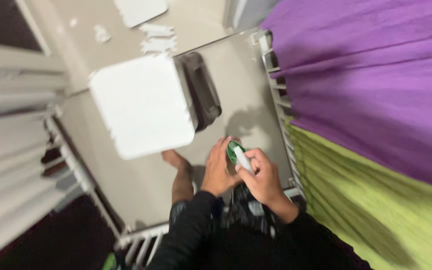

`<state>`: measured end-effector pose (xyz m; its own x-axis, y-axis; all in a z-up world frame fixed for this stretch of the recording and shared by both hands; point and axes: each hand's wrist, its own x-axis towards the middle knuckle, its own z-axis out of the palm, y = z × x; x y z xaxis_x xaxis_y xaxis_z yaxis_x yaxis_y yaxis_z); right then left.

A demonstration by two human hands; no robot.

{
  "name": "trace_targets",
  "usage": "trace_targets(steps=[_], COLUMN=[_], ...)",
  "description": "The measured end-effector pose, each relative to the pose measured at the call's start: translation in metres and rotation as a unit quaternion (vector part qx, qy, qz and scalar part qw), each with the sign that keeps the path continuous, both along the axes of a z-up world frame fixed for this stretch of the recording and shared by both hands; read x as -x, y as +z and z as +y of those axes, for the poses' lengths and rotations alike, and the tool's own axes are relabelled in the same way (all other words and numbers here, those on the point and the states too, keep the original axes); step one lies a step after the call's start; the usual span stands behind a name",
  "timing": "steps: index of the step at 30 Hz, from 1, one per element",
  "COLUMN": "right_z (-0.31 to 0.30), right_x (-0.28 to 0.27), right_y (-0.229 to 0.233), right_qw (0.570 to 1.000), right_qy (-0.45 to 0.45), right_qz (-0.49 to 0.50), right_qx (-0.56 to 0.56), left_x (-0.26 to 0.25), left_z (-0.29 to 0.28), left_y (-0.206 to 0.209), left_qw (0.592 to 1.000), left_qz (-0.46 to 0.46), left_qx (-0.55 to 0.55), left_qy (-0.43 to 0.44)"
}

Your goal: The person cleans a white plastic tray with a tissue, then repeatedly picks up small white plastic clips from the floor and snaps them into slots on the tray. The person handles the tray and clips by hand, assembling the components on top of a brown plastic stool.

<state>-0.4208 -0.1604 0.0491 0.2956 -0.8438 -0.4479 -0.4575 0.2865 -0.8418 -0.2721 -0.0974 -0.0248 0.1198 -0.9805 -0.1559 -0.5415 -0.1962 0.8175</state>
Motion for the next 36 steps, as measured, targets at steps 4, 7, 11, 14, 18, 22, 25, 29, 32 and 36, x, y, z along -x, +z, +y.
trace_targets(steps=[4, 7, 11, 14, 18, 22, 25, 29, 32, 36], right_z=[0.039, 0.032, 0.047, 0.055, 0.070, 0.062, 0.054, 0.051, 0.058, 0.063], right_x=[0.001, -0.026, -0.057, -0.085, -0.116, -0.144, -0.155, -0.160, -0.159, -0.166], right_y=[0.100, 0.143, 0.169, 0.159, 0.130, 0.093, 0.067, 0.049, 0.048, 0.049], right_qw=[0.999, 0.997, 0.933, 0.900, 0.973, 0.992, 0.981, 0.942, 0.960, 0.945], right_qy=[0.028, 0.065, 0.143, 0.135, 0.104, 0.091, 0.122, 0.179, 0.165, 0.190], right_qz=[-0.032, -0.028, -0.011, -0.111, -0.071, 0.017, 0.086, 0.112, 0.115, 0.166], right_qx=[-0.014, 0.033, 0.331, 0.399, 0.191, 0.086, 0.128, 0.260, 0.196, 0.209], left_x=[-0.001, -0.010, -0.029, -0.048, -0.078, -0.109, -0.133, -0.180, -0.218, -0.253], left_z=[0.046, 0.059, 0.080, 0.088, 0.090, 0.098, 0.105, 0.114, 0.127, 0.139], left_y=[0.071, 0.116, 0.146, 0.155, 0.160, 0.152, 0.123, 0.066, 0.032, 0.008], left_qw=[0.992, 0.997, 0.986, 0.989, 0.991, 0.975, 0.963, 0.967, 0.938, 0.940], left_qz=[0.117, 0.045, 0.132, 0.144, 0.133, 0.161, 0.160, 0.151, 0.152, 0.125], left_qx=[0.006, -0.001, -0.058, -0.011, -0.014, -0.145, -0.215, -0.180, -0.201, -0.166], left_qy=[0.038, 0.061, 0.087, 0.035, -0.028, -0.056, -0.040, 0.098, 0.240, 0.270])
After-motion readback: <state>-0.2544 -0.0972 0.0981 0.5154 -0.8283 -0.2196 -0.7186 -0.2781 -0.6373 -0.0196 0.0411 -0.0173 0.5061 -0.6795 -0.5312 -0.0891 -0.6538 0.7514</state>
